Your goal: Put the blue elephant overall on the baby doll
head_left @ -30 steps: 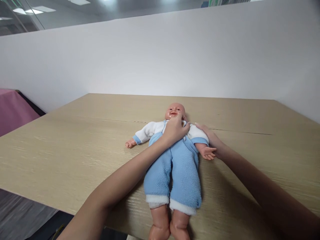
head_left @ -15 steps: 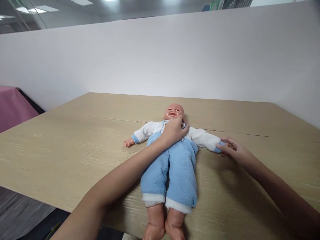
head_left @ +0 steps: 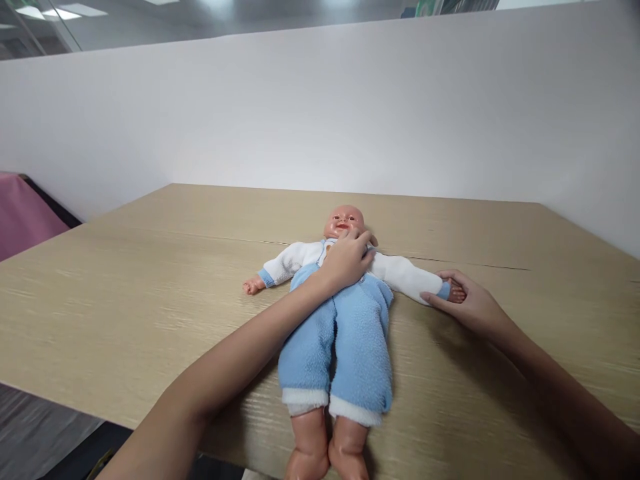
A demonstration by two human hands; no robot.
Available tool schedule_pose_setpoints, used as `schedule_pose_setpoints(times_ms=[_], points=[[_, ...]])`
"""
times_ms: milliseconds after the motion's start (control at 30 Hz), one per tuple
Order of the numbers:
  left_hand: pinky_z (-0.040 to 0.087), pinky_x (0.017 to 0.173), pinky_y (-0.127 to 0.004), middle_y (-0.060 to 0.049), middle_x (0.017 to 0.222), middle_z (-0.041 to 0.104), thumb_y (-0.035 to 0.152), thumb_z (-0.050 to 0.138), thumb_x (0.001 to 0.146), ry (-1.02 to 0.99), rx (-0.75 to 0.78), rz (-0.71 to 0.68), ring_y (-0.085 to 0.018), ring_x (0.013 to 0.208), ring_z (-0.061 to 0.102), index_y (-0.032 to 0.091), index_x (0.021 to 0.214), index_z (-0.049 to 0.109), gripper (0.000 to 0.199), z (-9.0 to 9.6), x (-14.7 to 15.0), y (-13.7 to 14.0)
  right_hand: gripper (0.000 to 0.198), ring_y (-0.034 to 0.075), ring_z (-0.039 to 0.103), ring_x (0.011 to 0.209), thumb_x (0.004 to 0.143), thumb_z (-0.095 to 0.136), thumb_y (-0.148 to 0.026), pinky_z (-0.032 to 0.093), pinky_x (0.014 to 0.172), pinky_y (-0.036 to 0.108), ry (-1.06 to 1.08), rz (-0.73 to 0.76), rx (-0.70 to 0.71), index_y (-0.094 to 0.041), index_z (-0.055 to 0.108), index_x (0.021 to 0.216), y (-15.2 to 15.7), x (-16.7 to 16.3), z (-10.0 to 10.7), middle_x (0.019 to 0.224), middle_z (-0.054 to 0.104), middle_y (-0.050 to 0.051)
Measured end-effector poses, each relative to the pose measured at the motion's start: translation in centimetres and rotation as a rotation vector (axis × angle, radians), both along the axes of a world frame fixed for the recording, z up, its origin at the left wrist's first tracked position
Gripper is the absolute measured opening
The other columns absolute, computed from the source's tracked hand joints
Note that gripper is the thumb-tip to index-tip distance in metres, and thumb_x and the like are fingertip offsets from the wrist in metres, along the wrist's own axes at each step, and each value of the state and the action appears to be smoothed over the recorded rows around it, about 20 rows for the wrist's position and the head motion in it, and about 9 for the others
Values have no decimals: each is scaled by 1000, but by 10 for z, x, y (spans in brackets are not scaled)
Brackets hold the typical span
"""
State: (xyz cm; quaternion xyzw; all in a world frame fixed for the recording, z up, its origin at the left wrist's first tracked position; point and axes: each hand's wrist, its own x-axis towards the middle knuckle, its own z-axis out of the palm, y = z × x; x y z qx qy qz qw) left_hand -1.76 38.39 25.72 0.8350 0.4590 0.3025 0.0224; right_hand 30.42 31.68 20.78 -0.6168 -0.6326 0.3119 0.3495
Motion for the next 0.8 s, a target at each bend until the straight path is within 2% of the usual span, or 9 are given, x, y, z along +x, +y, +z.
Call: schedule_pose_setpoints(times_ms=[167, 300, 400, 633, 800], points=[[41, 117, -48, -8, 140, 71, 37, 43, 114, 185, 17, -217, -31, 126, 56, 27, 128, 76, 37, 7, -2, -4, 64, 35, 81, 97, 79, 87, -67, 63, 89, 51, -154, -43, 47, -29, 69, 127, -1, -5, 0, 112, 84, 8], [37, 118, -49, -9, 138, 74, 36, 45, 112, 226, -29, -313, -32, 131, 55, 30, 135, 73, 36, 11, -3, -7, 62, 35, 80, 98, 81, 84, -68, 61, 90, 51, -219, -28, 114, -28, 69, 126, -4, -9, 3, 114, 83, 8], [37, 118, -49, -10, 135, 76, 36, 43, 113, 256, -10, -309, -32, 130, 56, 28, 135, 72, 37, 11, -3, -8, 60, 34, 79, 96, 80, 84, -66, 60, 88, 49, -215, -38, 173, -27, 70, 123, -7, -13, 9, 114, 82, 8], [40, 114, -49, -10, 130, 77, 39, 35, 116, 294, 53, -197, -32, 123, 59, 23, 133, 72, 43, 8, 1, -8, 59, 34, 76, 98, 73, 91, -64, 59, 85, 47, -134, -76, 250, -28, 71, 117, -20, -24, 29, 112, 81, 8], [40, 113, -50, -10, 129, 77, 41, 35, 116, 282, 47, -205, -32, 121, 59, 22, 128, 73, 43, 8, 0, -8, 58, 34, 75, 95, 74, 89, -66, 57, 84, 46, -192, -80, 259, -29, 71, 115, -21, -26, 29, 108, 80, 8]])
